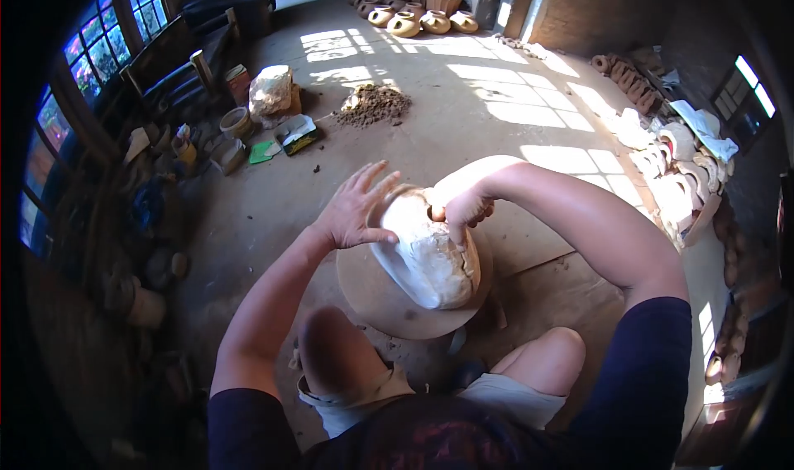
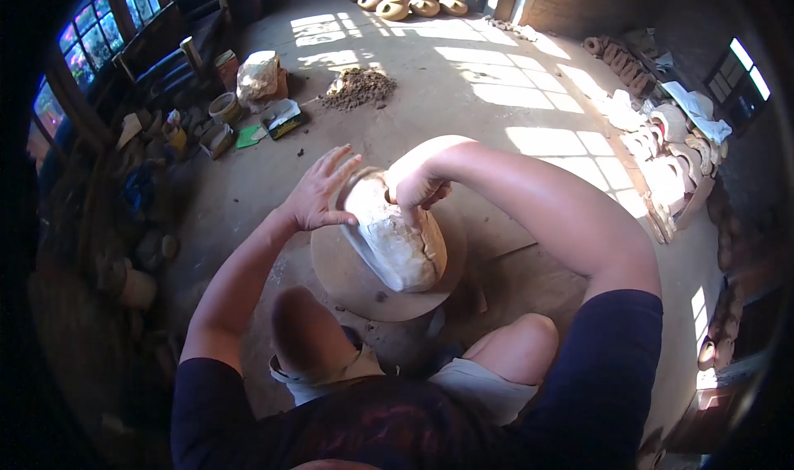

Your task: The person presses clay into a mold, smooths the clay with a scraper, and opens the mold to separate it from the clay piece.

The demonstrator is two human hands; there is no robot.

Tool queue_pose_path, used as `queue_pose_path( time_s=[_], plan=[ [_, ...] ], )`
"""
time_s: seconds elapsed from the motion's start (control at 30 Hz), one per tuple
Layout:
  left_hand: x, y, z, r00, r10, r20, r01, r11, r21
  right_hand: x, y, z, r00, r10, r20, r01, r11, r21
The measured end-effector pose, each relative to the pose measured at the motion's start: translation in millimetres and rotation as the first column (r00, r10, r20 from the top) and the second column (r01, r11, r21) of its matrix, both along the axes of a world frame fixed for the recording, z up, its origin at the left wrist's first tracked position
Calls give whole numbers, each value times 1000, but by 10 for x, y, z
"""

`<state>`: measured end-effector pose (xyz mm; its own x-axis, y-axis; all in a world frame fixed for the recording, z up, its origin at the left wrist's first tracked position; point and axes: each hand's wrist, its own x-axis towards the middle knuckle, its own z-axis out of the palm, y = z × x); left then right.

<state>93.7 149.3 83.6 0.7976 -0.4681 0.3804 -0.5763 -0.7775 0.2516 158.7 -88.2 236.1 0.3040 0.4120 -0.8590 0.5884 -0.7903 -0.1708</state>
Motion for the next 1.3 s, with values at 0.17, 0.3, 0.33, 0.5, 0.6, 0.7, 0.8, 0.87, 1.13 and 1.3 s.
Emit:
queue_pose_path(
  time_s=[0.17, 0.3, 0.33, 0.5, 0.6, 0.7, 0.8, 0.87, 1.13, 1.3],
  plan=[
    [-692, -469, -287, 934, 321, -154, -356, 845, -399, -26, 27, 72, 999, 14, -44, -13, 1000, 17],
    [-1184, -1330, 48, 876, 482, -13, -466, 837, -286, -75, 108, 187, 994, 104, 18, -104, 995, 12],
    [-1108, -1387, 78, 862, 506, -30, -496, 830, -257, -103, 121, 222, 990, 136, 48, -136, 991, 7],
    [-550, -880, -109, 960, 280, -26, -274, 911, -307, 10, 7, 115, 986, 101, 135, -113, 990, 81],
    [-178, -460, -39, 989, 37, 145, -33, 999, -32, -4, -20, 94, 985, 97, 146, -110, 990, 85],
    [177, -266, 7, 980, -86, 177, 76, 995, 66, 14, -29, 151, 984, 89, 157, -96, 995, 37],
    [191, -216, -61, 991, 38, 125, -54, 991, 125, -5, -66, 191, 974, 142, 176, -138, 990, -36],
    [102, -245, -177, 977, 205, 59, -209, 976, 58, 68, -107, 129, 973, 176, 147, -162, 982, -98],
    [-790, -1127, 87, 947, 262, -188, -313, 886, -343, -140, -281, 106, 924, 311, 221, -327, 944, 41],
    [-688, -943, 247, 959, 276, -61, -282, 945, -165, -163, -230, 203, 842, 389, 374, -441, 895, 62]
  ],
)
